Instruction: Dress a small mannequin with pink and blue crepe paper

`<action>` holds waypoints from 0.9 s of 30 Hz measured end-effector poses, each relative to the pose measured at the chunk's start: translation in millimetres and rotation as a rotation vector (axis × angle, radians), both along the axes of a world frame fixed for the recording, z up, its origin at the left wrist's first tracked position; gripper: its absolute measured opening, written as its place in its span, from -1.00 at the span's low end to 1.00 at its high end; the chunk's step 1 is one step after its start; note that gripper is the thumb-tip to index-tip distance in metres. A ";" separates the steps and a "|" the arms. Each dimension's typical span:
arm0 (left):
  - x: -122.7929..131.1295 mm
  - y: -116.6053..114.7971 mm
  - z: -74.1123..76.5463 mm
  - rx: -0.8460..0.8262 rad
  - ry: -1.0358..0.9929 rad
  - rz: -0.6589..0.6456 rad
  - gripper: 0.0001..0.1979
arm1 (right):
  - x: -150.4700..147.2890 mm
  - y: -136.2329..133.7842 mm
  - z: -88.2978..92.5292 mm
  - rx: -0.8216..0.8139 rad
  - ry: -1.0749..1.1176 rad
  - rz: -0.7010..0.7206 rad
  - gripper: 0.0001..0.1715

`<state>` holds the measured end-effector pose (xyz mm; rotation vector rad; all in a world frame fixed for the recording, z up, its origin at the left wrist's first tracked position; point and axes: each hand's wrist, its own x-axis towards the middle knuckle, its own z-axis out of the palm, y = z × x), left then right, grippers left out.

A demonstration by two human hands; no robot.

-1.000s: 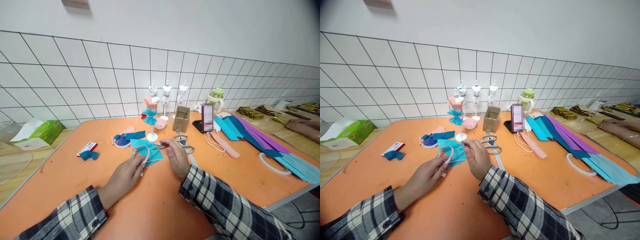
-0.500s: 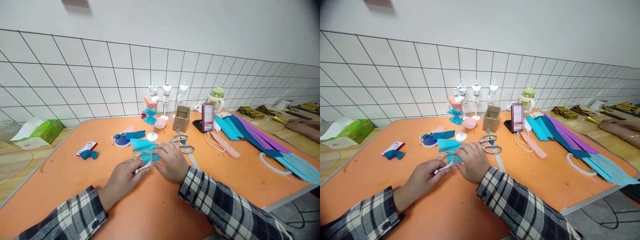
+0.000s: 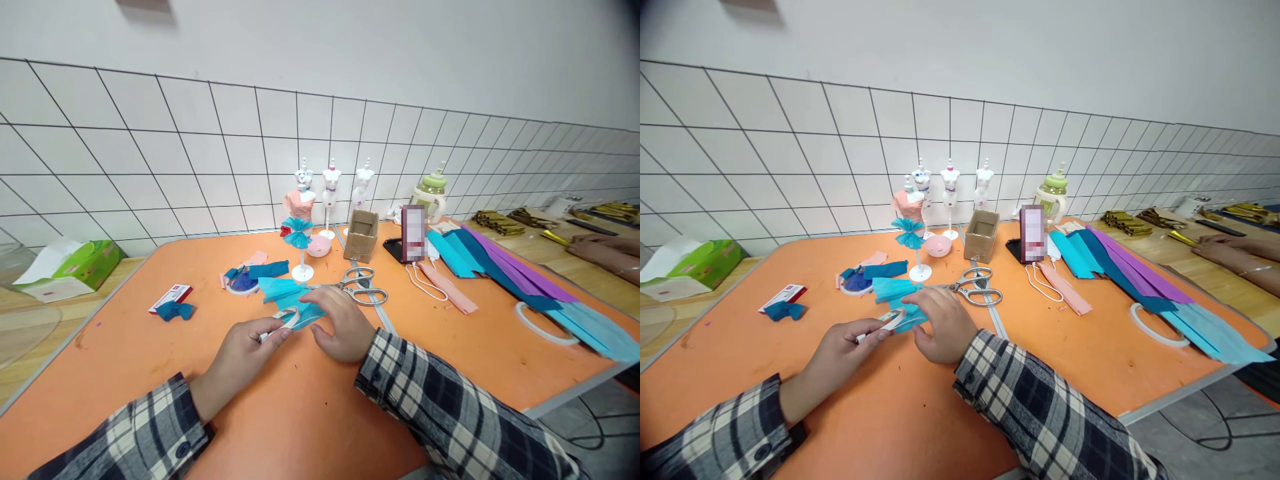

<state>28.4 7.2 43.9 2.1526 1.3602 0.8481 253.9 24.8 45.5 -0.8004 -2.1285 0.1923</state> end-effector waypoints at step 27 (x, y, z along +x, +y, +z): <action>1.2 -4.7 -6.4 0.133 0.196 -0.359 -0.67 | -9.5 -1.2 -0.4 -0.357 -0.045 0.242 -0.86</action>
